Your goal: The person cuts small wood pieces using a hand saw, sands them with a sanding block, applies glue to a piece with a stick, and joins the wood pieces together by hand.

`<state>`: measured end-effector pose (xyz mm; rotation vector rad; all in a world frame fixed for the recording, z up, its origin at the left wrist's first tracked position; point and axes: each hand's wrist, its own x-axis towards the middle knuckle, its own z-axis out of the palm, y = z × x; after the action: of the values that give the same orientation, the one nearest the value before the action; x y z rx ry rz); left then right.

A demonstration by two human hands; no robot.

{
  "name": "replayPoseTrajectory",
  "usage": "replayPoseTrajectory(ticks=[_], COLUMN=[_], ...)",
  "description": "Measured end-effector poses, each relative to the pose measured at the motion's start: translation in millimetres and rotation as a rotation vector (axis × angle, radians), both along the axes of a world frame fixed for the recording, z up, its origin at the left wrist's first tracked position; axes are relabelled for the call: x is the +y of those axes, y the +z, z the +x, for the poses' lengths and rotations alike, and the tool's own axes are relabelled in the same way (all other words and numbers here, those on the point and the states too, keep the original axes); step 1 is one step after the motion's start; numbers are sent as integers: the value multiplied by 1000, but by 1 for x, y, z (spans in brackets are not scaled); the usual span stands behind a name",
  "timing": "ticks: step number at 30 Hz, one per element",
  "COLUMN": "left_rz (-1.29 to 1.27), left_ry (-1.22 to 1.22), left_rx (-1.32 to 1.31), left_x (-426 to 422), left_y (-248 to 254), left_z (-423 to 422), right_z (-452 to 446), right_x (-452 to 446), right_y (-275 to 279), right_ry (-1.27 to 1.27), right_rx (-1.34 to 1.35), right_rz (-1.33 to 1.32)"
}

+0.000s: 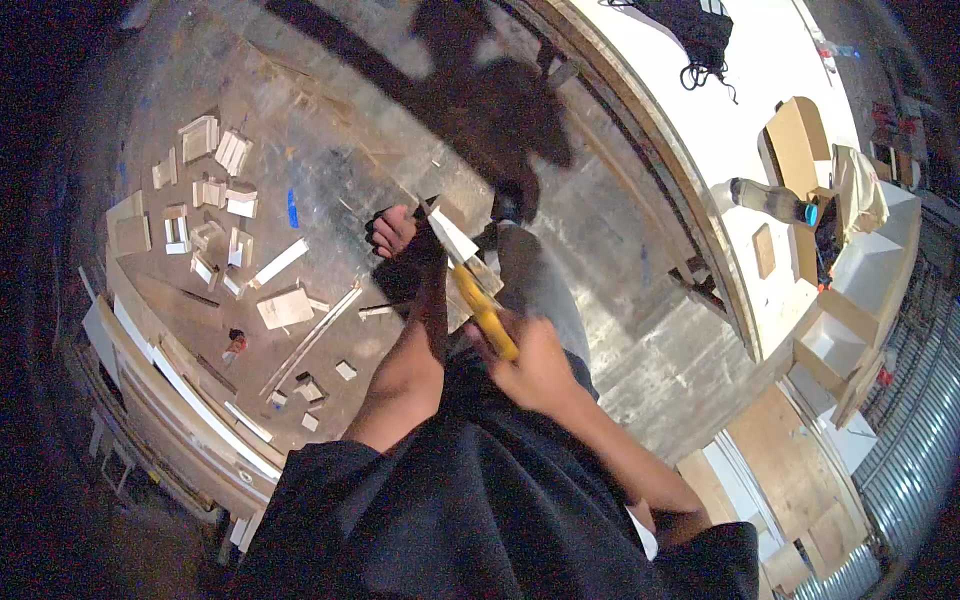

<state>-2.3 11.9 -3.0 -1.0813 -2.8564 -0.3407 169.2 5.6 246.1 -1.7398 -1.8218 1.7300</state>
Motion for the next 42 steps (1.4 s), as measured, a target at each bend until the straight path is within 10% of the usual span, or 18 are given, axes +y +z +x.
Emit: replayPoseTrajectory(ticks=[42], left_rz=[-26], left_ry=[48], left_rx=[-207], left_x=[1], left_y=[-1], left_z=[1], right_z=[-13], right_x=[10], right_y=[-19], right_ry=[45], right_rx=[15], right_rz=[-109])
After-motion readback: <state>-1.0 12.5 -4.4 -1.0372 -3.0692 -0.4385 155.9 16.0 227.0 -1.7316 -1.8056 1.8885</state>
